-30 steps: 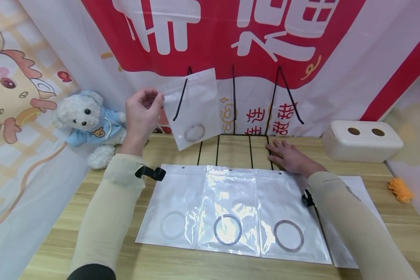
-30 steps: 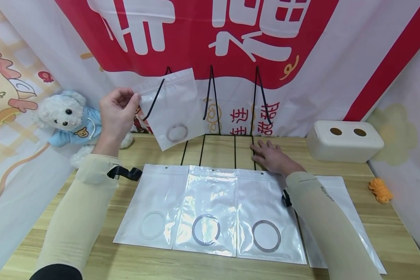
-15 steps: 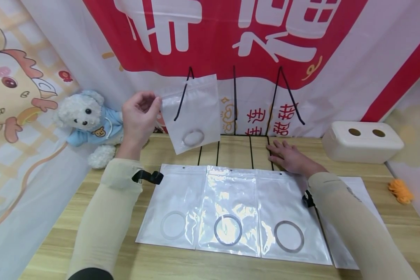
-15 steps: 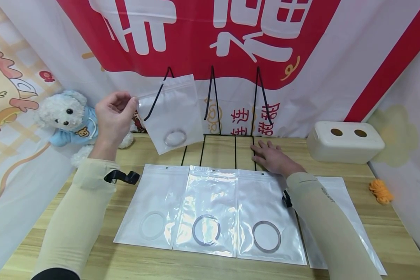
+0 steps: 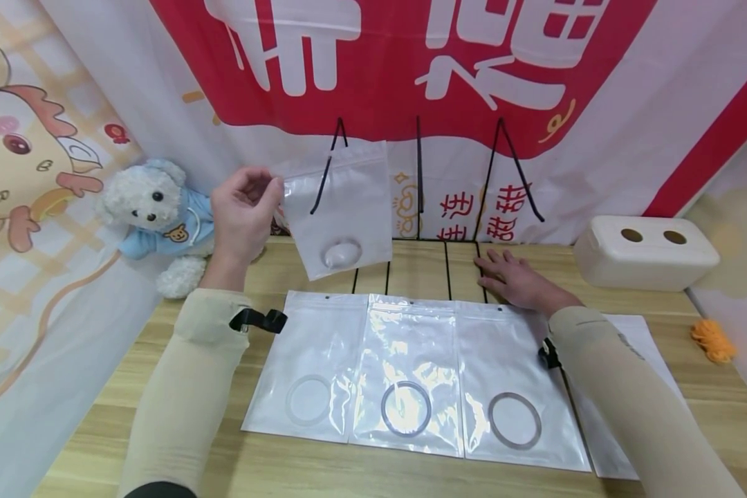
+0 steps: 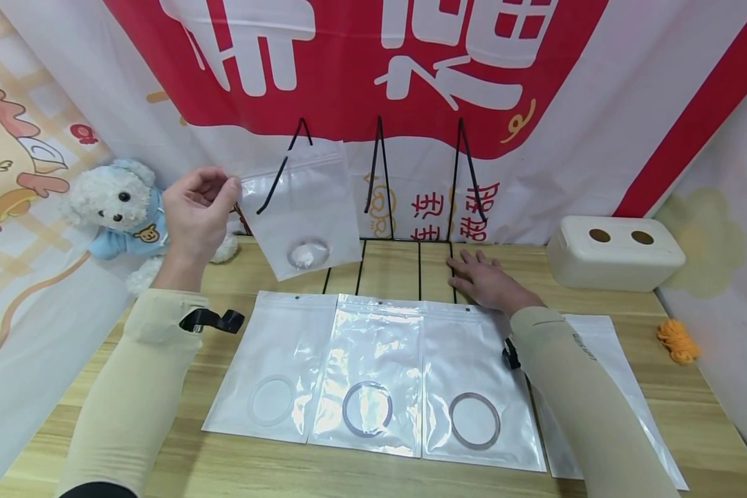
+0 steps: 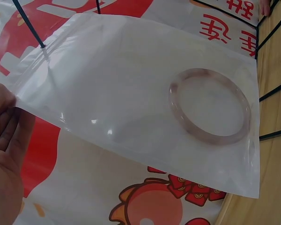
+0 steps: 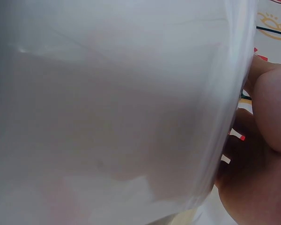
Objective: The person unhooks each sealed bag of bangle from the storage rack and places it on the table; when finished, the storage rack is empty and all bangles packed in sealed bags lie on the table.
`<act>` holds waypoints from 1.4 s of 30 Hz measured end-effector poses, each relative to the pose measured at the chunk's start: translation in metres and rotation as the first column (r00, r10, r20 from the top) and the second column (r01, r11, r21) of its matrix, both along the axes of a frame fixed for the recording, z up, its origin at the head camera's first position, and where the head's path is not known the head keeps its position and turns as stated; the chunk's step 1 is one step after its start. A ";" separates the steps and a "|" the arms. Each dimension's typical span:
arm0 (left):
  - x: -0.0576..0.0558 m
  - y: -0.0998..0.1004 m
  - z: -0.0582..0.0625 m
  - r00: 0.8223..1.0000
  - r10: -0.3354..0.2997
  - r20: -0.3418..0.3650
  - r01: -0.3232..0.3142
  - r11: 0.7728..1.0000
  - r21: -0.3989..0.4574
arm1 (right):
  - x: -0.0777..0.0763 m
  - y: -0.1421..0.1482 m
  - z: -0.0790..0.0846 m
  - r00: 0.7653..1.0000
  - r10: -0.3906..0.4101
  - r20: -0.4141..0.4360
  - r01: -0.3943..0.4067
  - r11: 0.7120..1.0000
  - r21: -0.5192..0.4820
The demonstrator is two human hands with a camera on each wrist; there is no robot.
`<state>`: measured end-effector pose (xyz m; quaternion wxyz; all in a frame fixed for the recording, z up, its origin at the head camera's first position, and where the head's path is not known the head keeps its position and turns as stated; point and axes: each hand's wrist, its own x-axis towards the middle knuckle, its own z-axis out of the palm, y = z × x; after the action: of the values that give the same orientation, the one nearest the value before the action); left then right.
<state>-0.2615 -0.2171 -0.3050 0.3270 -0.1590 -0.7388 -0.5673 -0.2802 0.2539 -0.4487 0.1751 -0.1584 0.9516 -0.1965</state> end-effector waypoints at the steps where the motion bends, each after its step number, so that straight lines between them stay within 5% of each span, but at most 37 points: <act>1: 0.000 -0.001 -0.001 1.000 -0.008 -0.011 0.008 1.000 0.008 | 0.000 0.000 0.000 1.000 0.000 0.001 0.000 1.000 -0.001; 13: 0.009 -0.005 -0.003 0.999 -0.002 -0.038 0.002 1.000 0.008 | -0.001 0.000 -0.001 1.000 0.002 0.005 -0.002 1.000 -0.004; 42: 0.028 -0.015 -0.004 0.981 -0.130 -0.146 0.135 0.991 0.022 | -0.001 0.003 -0.003 1.000 0.022 -0.009 -0.022 1.000 -0.005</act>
<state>-0.2335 -0.2317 -0.3086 0.3436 -0.2432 -0.6918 -0.5867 -0.2809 0.2570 -0.4514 0.1728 -0.1700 0.9501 -0.1964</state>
